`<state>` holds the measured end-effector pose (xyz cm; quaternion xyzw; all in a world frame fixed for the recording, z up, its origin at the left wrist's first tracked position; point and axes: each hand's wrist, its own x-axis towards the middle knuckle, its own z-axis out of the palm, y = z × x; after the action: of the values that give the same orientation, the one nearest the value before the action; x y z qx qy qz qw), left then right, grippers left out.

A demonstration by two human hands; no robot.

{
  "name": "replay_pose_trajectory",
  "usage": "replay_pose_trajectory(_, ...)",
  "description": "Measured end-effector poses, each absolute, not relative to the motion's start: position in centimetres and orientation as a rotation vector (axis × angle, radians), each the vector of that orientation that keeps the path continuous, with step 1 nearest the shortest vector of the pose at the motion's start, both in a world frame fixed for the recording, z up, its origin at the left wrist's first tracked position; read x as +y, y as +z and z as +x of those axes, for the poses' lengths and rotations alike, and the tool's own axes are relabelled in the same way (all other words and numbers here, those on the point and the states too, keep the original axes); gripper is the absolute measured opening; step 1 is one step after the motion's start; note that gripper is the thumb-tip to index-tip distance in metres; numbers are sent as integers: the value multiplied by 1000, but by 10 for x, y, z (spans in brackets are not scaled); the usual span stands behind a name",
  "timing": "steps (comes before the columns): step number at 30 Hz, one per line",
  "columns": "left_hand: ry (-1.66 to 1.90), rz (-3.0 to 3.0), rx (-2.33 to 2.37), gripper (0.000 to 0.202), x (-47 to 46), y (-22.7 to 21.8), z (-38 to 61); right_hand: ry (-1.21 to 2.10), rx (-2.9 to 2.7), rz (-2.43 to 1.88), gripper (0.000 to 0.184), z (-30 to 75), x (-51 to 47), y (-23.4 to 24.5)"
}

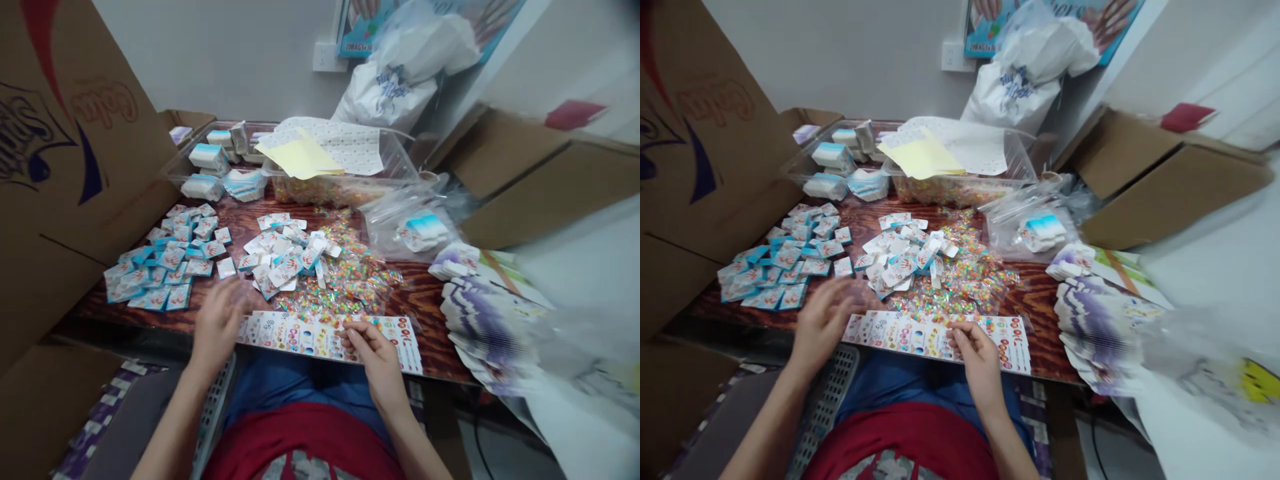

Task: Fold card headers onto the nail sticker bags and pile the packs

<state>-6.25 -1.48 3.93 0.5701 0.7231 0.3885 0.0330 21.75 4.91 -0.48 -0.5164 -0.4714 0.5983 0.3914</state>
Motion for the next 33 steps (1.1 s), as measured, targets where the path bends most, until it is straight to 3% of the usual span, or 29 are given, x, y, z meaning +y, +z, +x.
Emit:
replay_pose_trajectory(5,883,1956,1709,14,-19,13,6,1209,-1698,-1305,20,234,59,-2)
replay_pose_trajectory(8,718,2049,1697,34,-13,5,16,911,-2076,-1272,11,238,61,-1)
replay_pose_trajectory(10,664,2079,1722,44,-9,2,16,723,-2259,-1260,15,238,59,-2)
replay_pose_trajectory(15,664,2077,1726,41,-9,0,16,468,-2486,-1244,27,233,55,-3)
replay_pose_trajectory(21,755,2089,1704,42,-14,-5,20,500,-2481,-1205,21,233,52,0)
replay_pose_trajectory(28,780,2176,1734,39,-19,-8,21,594,-2441,-1176,31,226,52,0)
replay_pose_trajectory(33,838,2178,1798,31,-17,-6,26,669,-2391,-1201,5,221,53,6)
